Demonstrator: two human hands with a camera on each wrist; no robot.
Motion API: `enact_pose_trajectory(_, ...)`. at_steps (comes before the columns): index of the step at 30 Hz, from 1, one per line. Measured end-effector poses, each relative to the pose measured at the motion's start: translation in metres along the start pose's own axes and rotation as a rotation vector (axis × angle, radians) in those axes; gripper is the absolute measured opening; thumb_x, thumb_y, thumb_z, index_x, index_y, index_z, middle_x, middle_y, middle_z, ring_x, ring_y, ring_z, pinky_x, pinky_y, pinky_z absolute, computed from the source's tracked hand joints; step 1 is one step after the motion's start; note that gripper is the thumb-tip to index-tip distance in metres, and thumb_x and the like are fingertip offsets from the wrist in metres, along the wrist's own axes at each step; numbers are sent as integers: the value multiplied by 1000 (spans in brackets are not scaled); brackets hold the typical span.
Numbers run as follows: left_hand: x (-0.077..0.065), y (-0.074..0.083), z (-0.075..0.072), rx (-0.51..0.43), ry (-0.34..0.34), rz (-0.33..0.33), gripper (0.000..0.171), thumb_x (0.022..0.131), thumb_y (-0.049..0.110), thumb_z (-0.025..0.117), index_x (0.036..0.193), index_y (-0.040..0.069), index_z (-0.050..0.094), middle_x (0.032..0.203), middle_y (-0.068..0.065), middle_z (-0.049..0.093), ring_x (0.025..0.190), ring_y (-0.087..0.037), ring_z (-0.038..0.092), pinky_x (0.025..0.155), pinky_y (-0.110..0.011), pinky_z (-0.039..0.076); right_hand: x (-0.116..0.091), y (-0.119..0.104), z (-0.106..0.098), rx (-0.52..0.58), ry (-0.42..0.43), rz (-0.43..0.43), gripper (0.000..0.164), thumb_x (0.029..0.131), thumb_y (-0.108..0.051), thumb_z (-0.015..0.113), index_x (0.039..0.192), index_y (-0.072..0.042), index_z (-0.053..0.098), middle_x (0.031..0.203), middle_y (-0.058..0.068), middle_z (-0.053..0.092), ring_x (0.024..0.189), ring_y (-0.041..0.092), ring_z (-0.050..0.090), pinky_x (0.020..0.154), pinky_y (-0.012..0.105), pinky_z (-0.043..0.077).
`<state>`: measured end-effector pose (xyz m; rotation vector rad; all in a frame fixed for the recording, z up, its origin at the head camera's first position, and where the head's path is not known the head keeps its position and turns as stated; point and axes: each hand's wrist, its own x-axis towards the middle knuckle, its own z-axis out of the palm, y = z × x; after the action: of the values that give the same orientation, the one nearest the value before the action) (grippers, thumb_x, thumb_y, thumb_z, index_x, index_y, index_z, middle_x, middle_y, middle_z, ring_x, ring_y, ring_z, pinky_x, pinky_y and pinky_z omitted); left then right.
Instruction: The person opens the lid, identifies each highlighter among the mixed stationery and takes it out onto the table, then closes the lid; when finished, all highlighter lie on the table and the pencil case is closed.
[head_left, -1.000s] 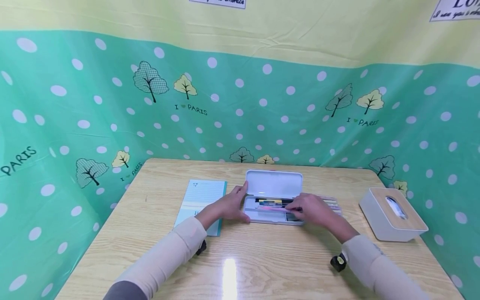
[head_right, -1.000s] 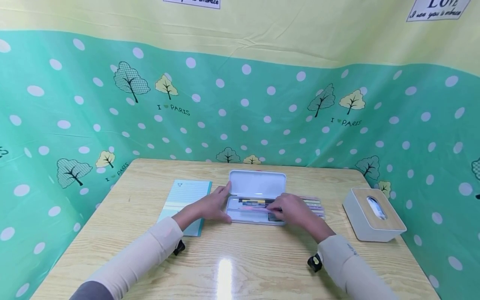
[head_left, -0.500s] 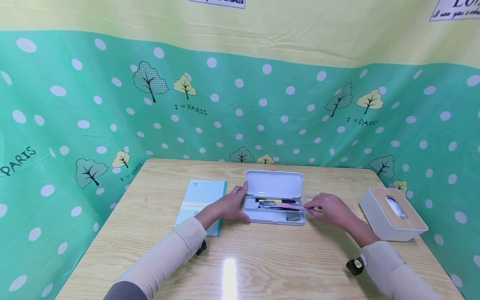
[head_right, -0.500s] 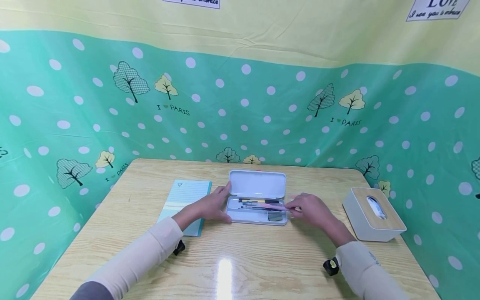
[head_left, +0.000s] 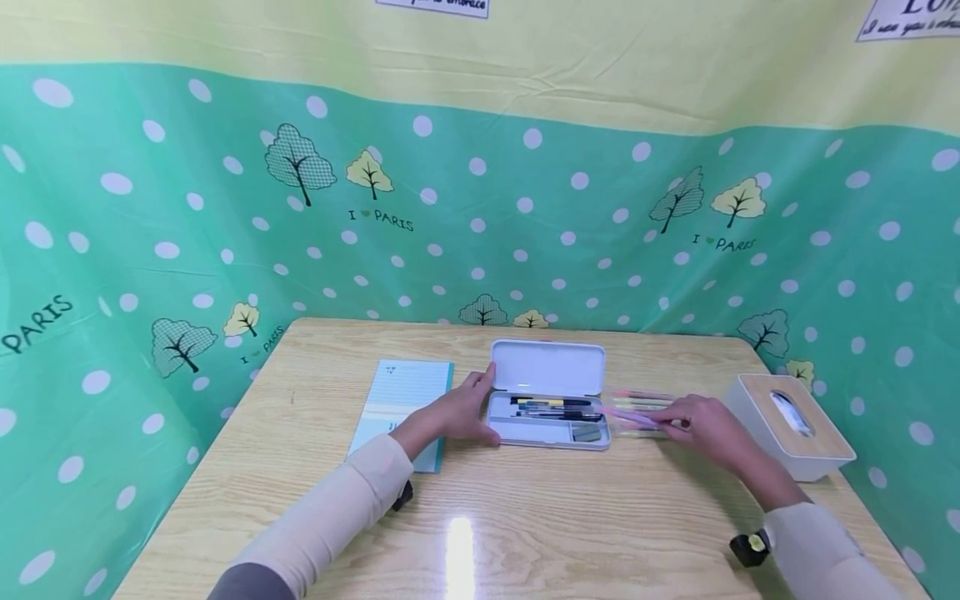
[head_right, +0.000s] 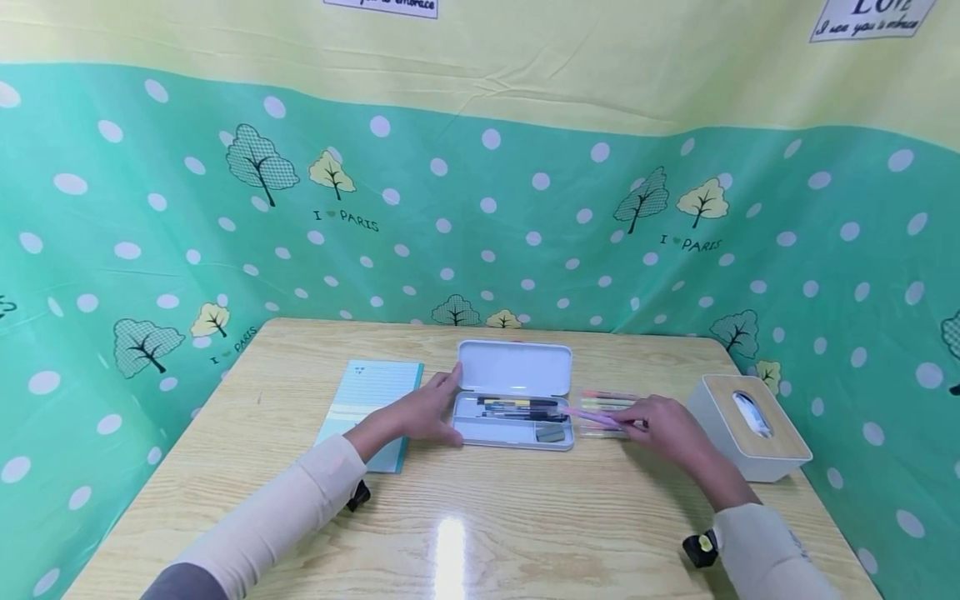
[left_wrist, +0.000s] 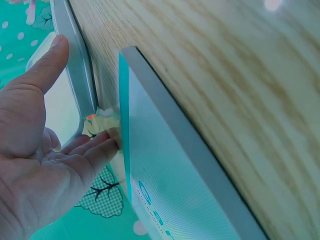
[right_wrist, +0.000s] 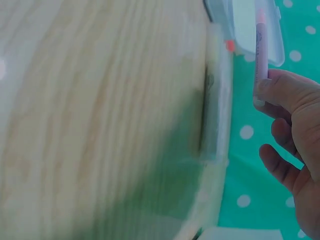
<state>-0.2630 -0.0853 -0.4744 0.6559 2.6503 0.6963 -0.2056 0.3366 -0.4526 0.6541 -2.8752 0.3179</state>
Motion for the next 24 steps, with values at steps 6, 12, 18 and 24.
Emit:
enact_pose_trajectory(6, 0, 0, 0, -4, 3, 10, 136, 74, 53, 88, 165, 19, -7, 167, -13, 24, 143, -34, 46, 119, -46, 41, -12, 11, 2, 2, -3, 11, 20, 82, -9, 83, 101, -17, 83, 94, 3, 80, 86, 23, 73, 75, 41, 62)
enact_pose_trajectory(12, 0, -1, 1, 2, 7, 16, 135, 75, 54, 87, 165, 18, -7, 166, -14, 25, 143, -35, 46, 119, -46, 42, -22, 17, 1, -1, -42, 61, 19, 85, -11, 81, 103, -18, 83, 96, 2, 79, 83, 18, 69, 68, 30, 57)
enact_pose_trajectory(18, 1, -2, 1, 11, 5, 12, 134, 75, 54, 87, 165, 20, -7, 166, -14, 25, 143, -35, 45, 118, -47, 42, -30, 24, 3, 9, -40, 17, 20, 81, -8, 83, 99, -18, 83, 93, 0, 80, 85, 21, 73, 74, 37, 61)
enact_pose_trajectory(24, 2, -1, 2, 5, 4, 13, 134, 75, 53, 87, 165, 19, -7, 166, -14, 24, 143, -35, 45, 119, -47, 41, -33, 28, 8, -10, -80, 30, 19, 82, -14, 83, 99, -22, 83, 93, -3, 79, 87, 20, 73, 78, 41, 61)
